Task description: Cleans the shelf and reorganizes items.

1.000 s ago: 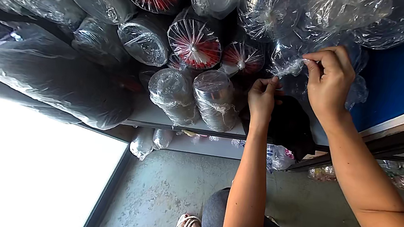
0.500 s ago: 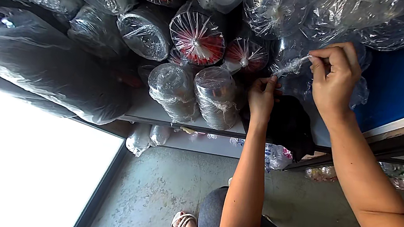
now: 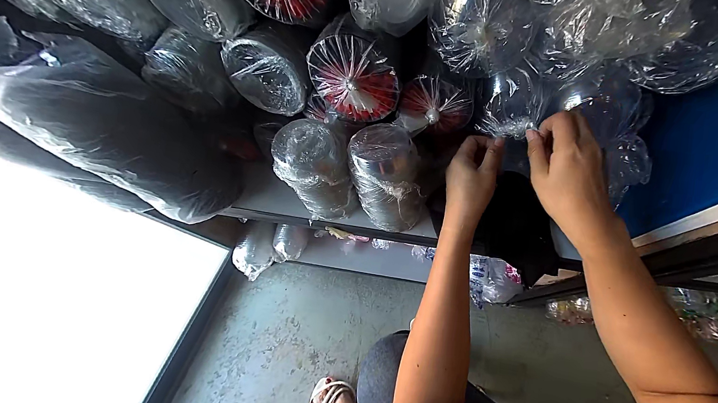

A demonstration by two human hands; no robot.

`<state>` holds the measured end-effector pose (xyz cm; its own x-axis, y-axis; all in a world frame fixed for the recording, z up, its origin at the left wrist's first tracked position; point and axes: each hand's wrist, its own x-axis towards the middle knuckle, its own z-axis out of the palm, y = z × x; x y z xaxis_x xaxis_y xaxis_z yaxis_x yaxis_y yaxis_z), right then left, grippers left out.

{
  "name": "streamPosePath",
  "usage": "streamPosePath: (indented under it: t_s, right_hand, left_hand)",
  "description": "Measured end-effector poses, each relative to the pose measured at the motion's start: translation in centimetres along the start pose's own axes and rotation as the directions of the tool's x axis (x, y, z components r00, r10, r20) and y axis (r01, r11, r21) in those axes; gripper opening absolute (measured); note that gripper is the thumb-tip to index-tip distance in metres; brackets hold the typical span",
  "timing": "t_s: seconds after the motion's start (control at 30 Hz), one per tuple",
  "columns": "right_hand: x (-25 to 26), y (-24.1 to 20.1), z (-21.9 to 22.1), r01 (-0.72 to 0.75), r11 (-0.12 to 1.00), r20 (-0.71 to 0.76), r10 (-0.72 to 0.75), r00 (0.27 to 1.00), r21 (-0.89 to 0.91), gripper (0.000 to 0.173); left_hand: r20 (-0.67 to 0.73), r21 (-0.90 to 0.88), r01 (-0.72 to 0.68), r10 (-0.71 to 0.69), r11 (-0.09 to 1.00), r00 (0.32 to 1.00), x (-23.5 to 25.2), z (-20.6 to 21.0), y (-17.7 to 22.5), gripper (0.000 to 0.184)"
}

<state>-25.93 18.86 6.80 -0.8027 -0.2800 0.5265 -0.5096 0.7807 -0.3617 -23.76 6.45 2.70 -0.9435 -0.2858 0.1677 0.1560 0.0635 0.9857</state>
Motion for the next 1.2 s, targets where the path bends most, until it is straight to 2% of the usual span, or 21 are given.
streamPosePath:
  t_s: [0.1,0.2,0.3,0.37,0.43,0.5,0.57,0.73,0.8,0.83,0.93,1.0,1.07,1.13,1.2]
  right_hand:
    - [0.0,-0.8,0.6,0.000,0.998,0.075,-0.004,0.997,0.062,0.031]
    - [0.5,-0.5,0.7,0.002,0.978,0.065,-0.015,0.998,0.208,0.030]
    - [1.7,0.6,1.2,-0.096,0.906,0.105,0.057,0.993,0.413,0.030]
    - [2.5,1.1,1.2,-0.158,0.791,0.115,0.111,0.987,0.591,0.027]
    - [3.1,0.9,1.2,-0.237,0.578,0.164,0.177,0.970,0.781,0.025]
    - [3.3,0.4,0.8,-0.321,0.378,0.251,0.224,0.942,0.868,0.028]
    - [3.5,0.0,0.4,-0.393,0.242,0.327,0.270,0.905,0.887,0.030]
    - [4.0,0.2,0.6,-0.418,0.133,0.351,0.353,0.867,0.899,0.029]
    - [3.7,0.1,1.3,-0.371,0.150,0.301,0.352,0.886,0.916,0.027]
    - [3.4,0.0,1.6,-0.332,0.194,0.257,0.330,0.908,0.923,0.025]
    - [2.7,0.7,1.5,-0.160,0.473,0.068,0.207,0.976,0.866,0.021]
    - [2.6,1.2,1.2,-0.109,0.653,-0.003,0.168,0.986,0.749,0.019]
    - [2.4,1.0,1.0,-0.117,0.787,-0.016,0.158,0.987,0.606,0.024]
    - [2.2,0.7,1.2,-0.078,0.874,-0.051,0.117,0.992,0.479,0.028]
    - [2.1,0.5,1.4,0.002,0.920,-0.115,0.046,0.992,0.391,0.028]
  left_hand:
    - [0.069,-0.031,-0.030,0.032,0.999,0.997,-0.2,0.6,0.5,0.025]
    - [0.127,-0.087,-0.051,0.061,0.995,0.990,-0.7,-0.1,0.7,0.027]
    - [0.165,-0.095,-0.015,0.030,0.995,0.986,-0.7,-1.0,0.4,0.026]
    - [0.113,-0.011,0.028,-0.027,1.000,0.993,-0.5,-1.3,-0.1,0.027]
    - [0.021,0.140,0.016,-0.019,0.990,1.000,-0.2,-1.2,-0.7,0.030]
    - [-0.038,0.258,-0.035,0.046,0.966,0.998,0.0,-0.6,-0.9,0.031]
    - [-0.082,0.325,-0.054,0.085,0.944,0.993,0.2,-0.1,-1.0,0.033]
    - [-0.151,0.300,0.014,0.033,0.954,0.988,1.4,1.0,-1.9,0.031]
    - [-0.153,0.285,0.013,0.032,0.959,0.988,1.4,0.8,-2.2,0.032]
    - [-0.148,0.271,0.005,0.036,0.962,0.988,1.2,0.6,-2.3,0.033]
    - [-0.179,0.234,-0.088,0.132,0.968,0.975,0.0,0.7,-1.8,0.034]
    - [-0.258,0.266,-0.242,0.311,0.933,0.915,-0.5,1.0,-0.4,0.028]
    - [-0.299,0.297,-0.428,0.509,0.854,0.807,-0.3,1.3,0.3,0.021]
    - [-0.266,0.295,-0.548,0.618,0.783,0.740,0.1,1.5,0.1,0.018]
    - [-0.191,0.283,-0.614,0.671,0.737,0.717,0.4,1.4,-0.6,0.015]
